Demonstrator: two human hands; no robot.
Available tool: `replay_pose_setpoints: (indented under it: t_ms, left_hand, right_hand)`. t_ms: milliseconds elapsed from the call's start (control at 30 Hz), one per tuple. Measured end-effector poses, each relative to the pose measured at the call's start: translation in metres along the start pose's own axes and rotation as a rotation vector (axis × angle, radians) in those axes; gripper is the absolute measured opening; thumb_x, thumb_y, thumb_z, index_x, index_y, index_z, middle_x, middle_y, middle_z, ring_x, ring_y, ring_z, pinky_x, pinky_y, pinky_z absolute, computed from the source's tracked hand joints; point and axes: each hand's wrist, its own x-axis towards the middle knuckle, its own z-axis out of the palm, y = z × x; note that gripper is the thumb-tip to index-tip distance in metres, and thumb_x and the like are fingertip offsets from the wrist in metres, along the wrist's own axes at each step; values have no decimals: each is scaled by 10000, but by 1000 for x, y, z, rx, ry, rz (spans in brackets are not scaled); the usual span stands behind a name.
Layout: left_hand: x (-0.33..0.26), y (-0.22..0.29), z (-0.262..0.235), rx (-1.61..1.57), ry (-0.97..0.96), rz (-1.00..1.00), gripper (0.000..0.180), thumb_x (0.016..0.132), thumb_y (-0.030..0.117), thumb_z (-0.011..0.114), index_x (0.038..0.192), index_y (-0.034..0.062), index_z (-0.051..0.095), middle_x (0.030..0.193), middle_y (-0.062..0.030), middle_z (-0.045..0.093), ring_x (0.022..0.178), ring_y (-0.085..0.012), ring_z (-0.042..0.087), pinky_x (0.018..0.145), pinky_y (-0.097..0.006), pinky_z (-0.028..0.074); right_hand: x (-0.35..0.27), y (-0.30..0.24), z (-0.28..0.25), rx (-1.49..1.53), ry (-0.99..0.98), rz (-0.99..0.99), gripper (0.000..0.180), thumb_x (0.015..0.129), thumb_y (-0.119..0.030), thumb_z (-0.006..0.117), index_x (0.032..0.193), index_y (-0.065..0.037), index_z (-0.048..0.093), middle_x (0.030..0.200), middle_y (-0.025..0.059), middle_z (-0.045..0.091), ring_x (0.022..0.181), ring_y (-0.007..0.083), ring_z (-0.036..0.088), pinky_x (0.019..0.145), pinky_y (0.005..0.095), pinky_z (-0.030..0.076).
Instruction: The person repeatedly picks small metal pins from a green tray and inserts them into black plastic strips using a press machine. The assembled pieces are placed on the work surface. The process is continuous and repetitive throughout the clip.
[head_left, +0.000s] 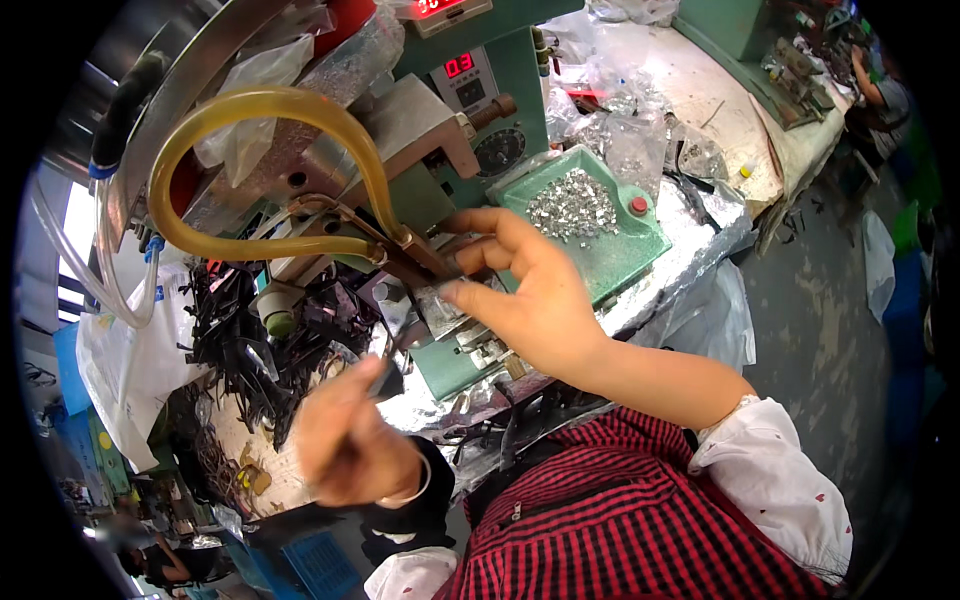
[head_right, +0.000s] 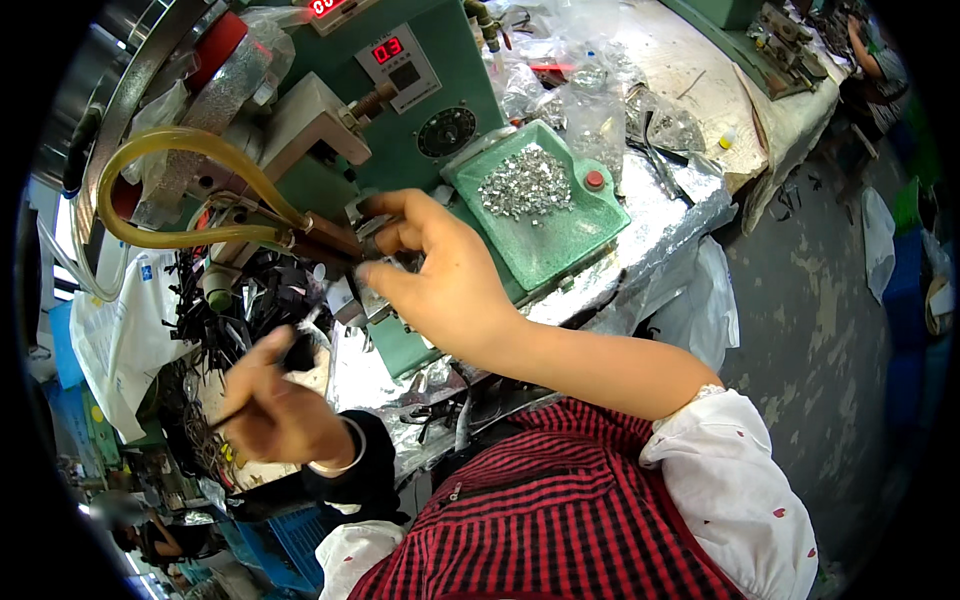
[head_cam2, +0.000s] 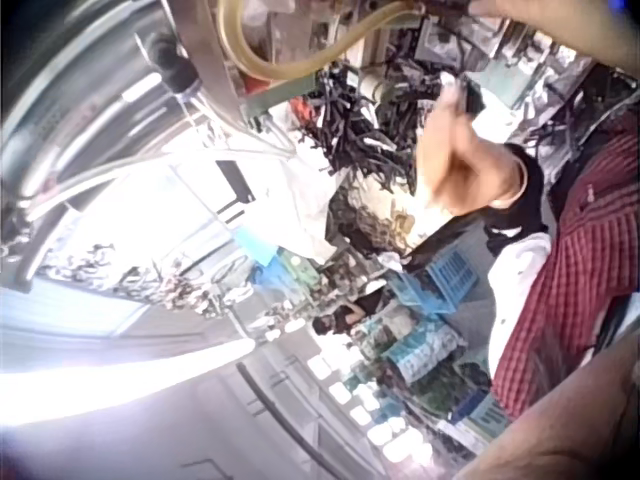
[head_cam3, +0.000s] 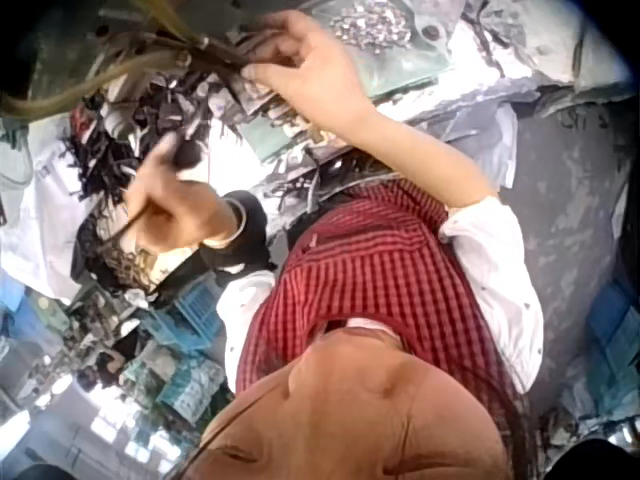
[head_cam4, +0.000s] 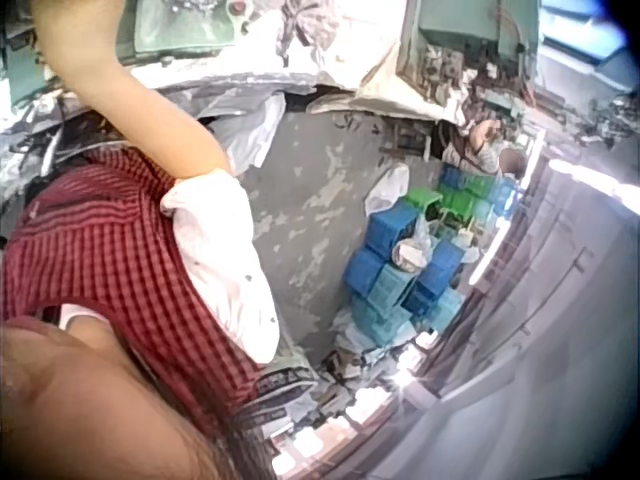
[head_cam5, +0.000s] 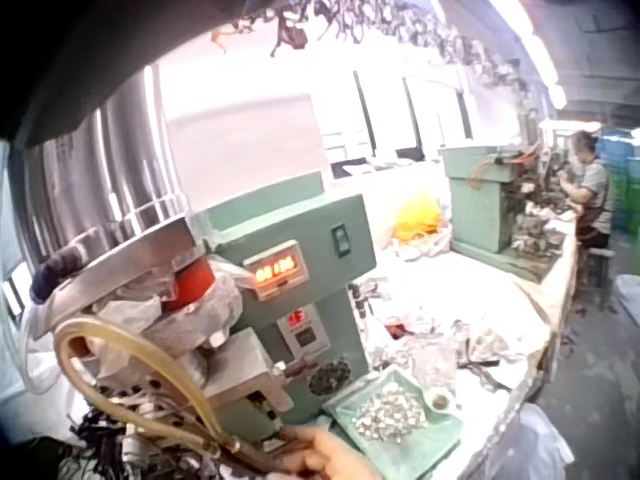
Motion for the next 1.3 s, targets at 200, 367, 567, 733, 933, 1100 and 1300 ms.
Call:
replay_pose_setpoints:
  t_ms: [200,367,567,733,933,1100,1300]
  left_hand:
    - [27,-22,-6,91,193,-278,172,1024,155,611,1018,-16,610,903,-181,711,719,-183,680,531,-241,539]
    - [26,-42,-8,-98,157,-293,164,1001,129,653,1013,-32,625,889,-150,714,741,-160,682,559,-244,558]
    - [8,-12,-2,7,-185,-3,76,901,10,710,956,-27,674,936,-182,736,729,-203,698,608,-287,558]
    - [-25,1,31,206,-454,315,265,750,5,829,991,44,726,991,-156,760,604,-195,652,513,-274,479]
    - [-33,-13,29,184,-480,353,351,708,10,843,1024,69,702,1021,-154,750,588,-188,620,477,-281,439]
    - [-33,-12,34,179,-448,318,319,713,6,835,999,78,715,1017,-154,751,552,-193,615,470,-285,437]
    - [-41,8,27,148,-434,77,257,705,-13,808,949,38,750,1058,-148,758,608,-193,657,500,-271,480]
  right_hand:
    - [-3,39,15,107,145,-92,489,857,-38,744,1299,14,542,902,40,719,881,89,635,842,241,487]
    - [0,33,17,184,127,-25,545,853,-26,744,1346,31,517,933,40,729,911,85,630,865,254,487]
    - [-20,-4,-7,-122,-106,-193,591,856,-10,637,1428,-2,488,1350,161,615,1156,267,665,1034,368,484]
    - [-4,49,-104,-908,217,-43,372,841,-13,583,1192,-51,699,1151,166,718,1111,357,670,1000,425,509]
    - [2,54,-129,-739,404,-289,264,903,-60,589,1139,-41,703,1119,157,723,1046,336,689,935,401,530]
    - [-1,65,-152,-965,241,-159,206,814,-73,694,1019,-65,714,1033,119,694,1013,320,648,889,414,511]
    - [-11,82,-133,-1238,112,-309,136,735,-87,768,856,-83,705,971,110,616,1003,332,590,894,444,475]
